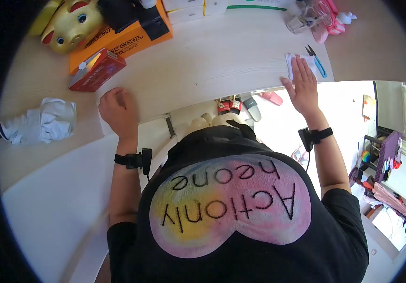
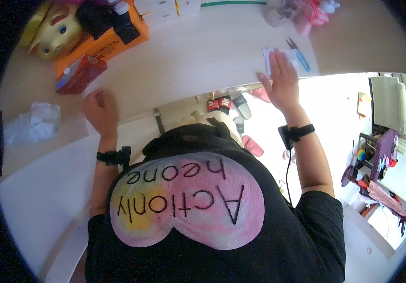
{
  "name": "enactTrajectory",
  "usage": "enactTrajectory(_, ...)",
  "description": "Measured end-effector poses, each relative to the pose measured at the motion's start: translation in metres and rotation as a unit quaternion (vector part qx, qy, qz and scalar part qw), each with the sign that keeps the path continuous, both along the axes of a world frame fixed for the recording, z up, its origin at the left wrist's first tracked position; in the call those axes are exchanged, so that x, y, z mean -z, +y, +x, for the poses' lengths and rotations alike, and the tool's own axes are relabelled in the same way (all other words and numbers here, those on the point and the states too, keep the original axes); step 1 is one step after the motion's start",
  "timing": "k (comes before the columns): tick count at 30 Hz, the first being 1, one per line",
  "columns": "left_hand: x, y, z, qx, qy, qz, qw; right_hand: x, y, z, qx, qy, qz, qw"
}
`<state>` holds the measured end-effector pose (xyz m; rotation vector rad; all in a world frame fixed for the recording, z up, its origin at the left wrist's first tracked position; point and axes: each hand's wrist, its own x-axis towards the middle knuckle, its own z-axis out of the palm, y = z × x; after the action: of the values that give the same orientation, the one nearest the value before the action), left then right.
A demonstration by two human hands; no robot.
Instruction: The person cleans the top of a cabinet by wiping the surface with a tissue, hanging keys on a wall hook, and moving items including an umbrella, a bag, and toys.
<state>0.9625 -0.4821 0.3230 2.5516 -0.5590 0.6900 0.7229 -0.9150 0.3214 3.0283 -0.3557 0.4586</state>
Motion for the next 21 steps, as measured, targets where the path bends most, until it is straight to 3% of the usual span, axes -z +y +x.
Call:
enactTrajectory(1,-0.002,0.0,-0.001,0.013,-0.007,0.006,1.0,-0.001,0.006,0.003,0.009,0.001,-0.005,1.0)
enactTrajectory(3,-0.001,-0.001,0.0,0.014,-0.012,-0.003,1.0,0.0,0.041,0.023,-0.096,-0.013,0.099,0.99)
enactTrajectory(5,0.0,-0.002,0.0,0.017,-0.019,-0.013,1.0,-0.013,0.099,0.051,-0.214,0.048,0.187,0.957)
enactTrajectory(7,-0.002,-0.003,-0.002,0.009,0.005,-0.01,1.0,-0.019,0.149,0.079,-0.33,0.074,0.183,0.923)
enactTrajectory(10,0.002,-0.002,-0.001,0.012,0.0,-0.007,1.0,-0.014,0.161,0.129,-0.372,0.082,0.149,0.912)
enactTrajectory(11,0.001,-0.002,-0.001,0.012,-0.003,-0.008,1.0,-0.01,0.147,0.141,-0.373,0.08,0.147,0.913)
enactTrajectory(15,0.0,-0.006,-0.003,0.009,0.002,-0.021,1.0,0.0,0.032,0.159,-0.129,0.073,0.098,0.984)
enactTrajectory(17,0.0,-0.005,-0.003,0.002,-0.004,-0.018,1.0,0.001,-0.013,0.137,-0.043,0.038,0.008,0.998)
enactTrajectory(20,0.0,-0.006,-0.002,-0.002,0.013,-0.018,1.0,-0.012,0.002,0.131,-0.015,0.133,0.044,0.99)
enactTrajectory(21,-0.001,-0.006,-0.003,0.004,0.008,-0.027,1.0,-0.014,0.019,0.135,-0.083,0.162,0.062,0.981)
